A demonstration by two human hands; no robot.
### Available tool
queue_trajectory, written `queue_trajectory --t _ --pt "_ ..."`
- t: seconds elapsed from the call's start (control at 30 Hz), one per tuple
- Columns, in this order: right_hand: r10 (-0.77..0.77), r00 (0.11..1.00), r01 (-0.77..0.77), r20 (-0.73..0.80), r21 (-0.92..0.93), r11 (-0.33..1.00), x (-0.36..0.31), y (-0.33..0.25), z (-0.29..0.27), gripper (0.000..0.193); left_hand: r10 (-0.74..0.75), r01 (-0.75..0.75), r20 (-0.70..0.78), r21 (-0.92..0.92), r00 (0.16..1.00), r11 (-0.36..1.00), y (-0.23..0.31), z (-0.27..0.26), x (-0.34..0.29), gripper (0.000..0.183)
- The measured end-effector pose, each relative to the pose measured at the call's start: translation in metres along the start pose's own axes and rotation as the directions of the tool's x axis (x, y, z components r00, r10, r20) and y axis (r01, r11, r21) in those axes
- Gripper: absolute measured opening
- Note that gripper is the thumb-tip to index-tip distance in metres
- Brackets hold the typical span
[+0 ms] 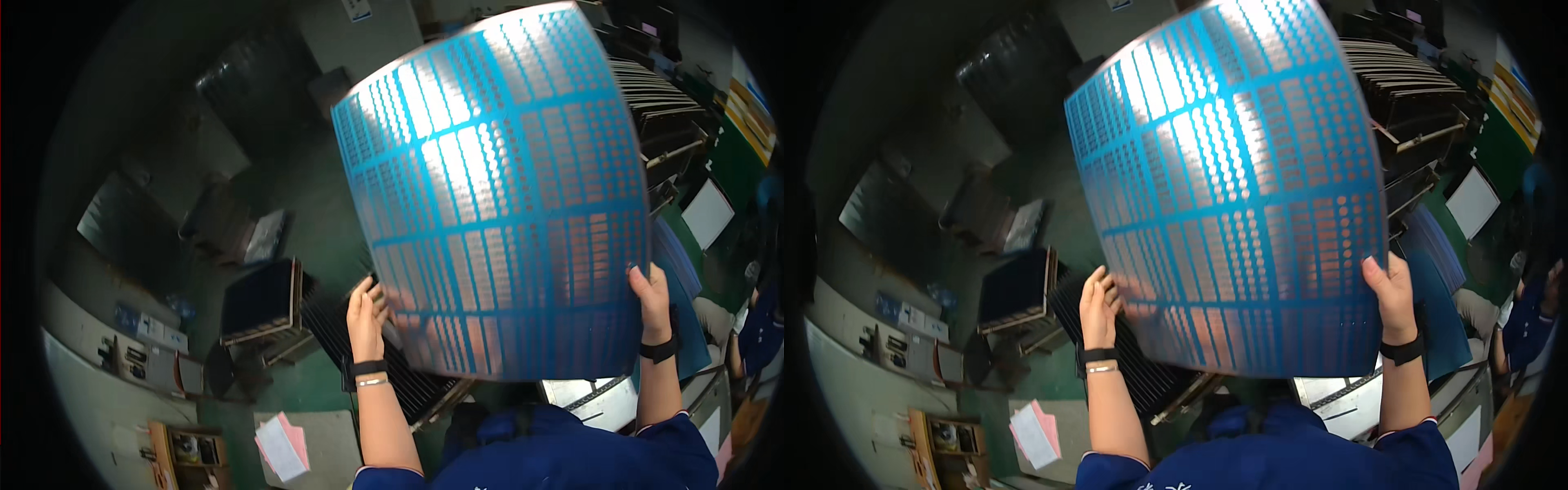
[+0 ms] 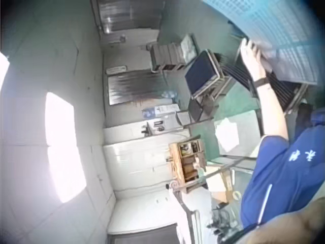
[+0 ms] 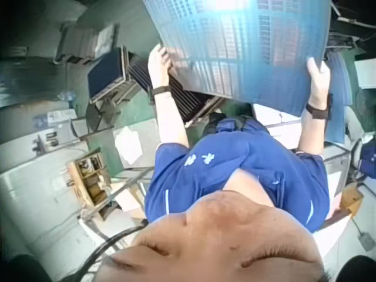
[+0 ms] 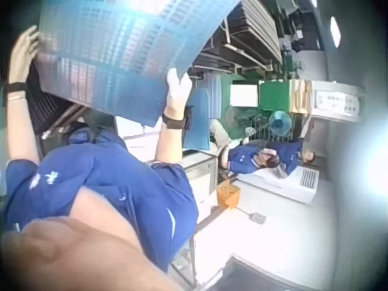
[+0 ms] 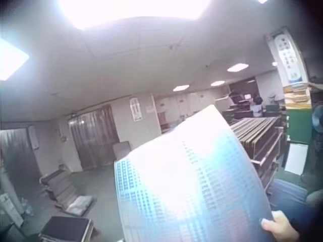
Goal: The recorder marks metal sheets with a pen and organizes them into a vertical drying or storage rack.
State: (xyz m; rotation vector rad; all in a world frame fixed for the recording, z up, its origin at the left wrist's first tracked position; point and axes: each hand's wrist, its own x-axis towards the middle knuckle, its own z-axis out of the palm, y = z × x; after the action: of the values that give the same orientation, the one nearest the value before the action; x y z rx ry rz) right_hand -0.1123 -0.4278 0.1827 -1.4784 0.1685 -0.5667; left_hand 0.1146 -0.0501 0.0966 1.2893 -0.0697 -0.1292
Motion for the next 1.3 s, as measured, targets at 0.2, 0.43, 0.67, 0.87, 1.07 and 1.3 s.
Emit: queue_trajectory --t 0.2,0.43,0.67,0.87,1.07,1.3 --pt "-0.223 0.974 0.216 -0.027 -0.166 0.962 0.004 -0.031 0.056 0.030 0.306 -0.035 -0.339 0.618 0.890 0.785 -0.129 -0.083 -0.030 0.020" --pt "-0.140 0.987 0.155 0.078 -0.247 0.956 0.017 -0.031 0.110 0.026 0.377 0.115 -0.226 0.948 0.898 0.296 -0.169 -0.075 -0.086 0.035" --pt "0.054 0.965 0.028 0.257 -0.304 0.952 0.006 -0.009 0.191 0.018 0.389 0.115 -0.215 0.958 0.896 0.264 -0.165 -0.087 -0.060 0.036" --pt "-0.051 0.937 0.198 0.345 -0.405 0.892 -0.003 0.057 0.255 0.021 0.353 0.176 -0.181 0.983 0.918 0.048 -0.170 -0.075 -0.037 0.044" --pt "0.127 0.912 0.088 0.391 -0.487 0.869 0.008 0.114 0.276 0.028 0.317 0.164 -0.143 0.986 0.937 -0.038 -0.167 -0.073 -0.035 0.044" --pt "0.197 0.884 0.056 0.424 -0.515 0.855 0.030 0.132 0.301 0.028 0.271 0.164 -0.161 0.986 0.949 0.011 -0.162 -0.070 -0.037 0.044"
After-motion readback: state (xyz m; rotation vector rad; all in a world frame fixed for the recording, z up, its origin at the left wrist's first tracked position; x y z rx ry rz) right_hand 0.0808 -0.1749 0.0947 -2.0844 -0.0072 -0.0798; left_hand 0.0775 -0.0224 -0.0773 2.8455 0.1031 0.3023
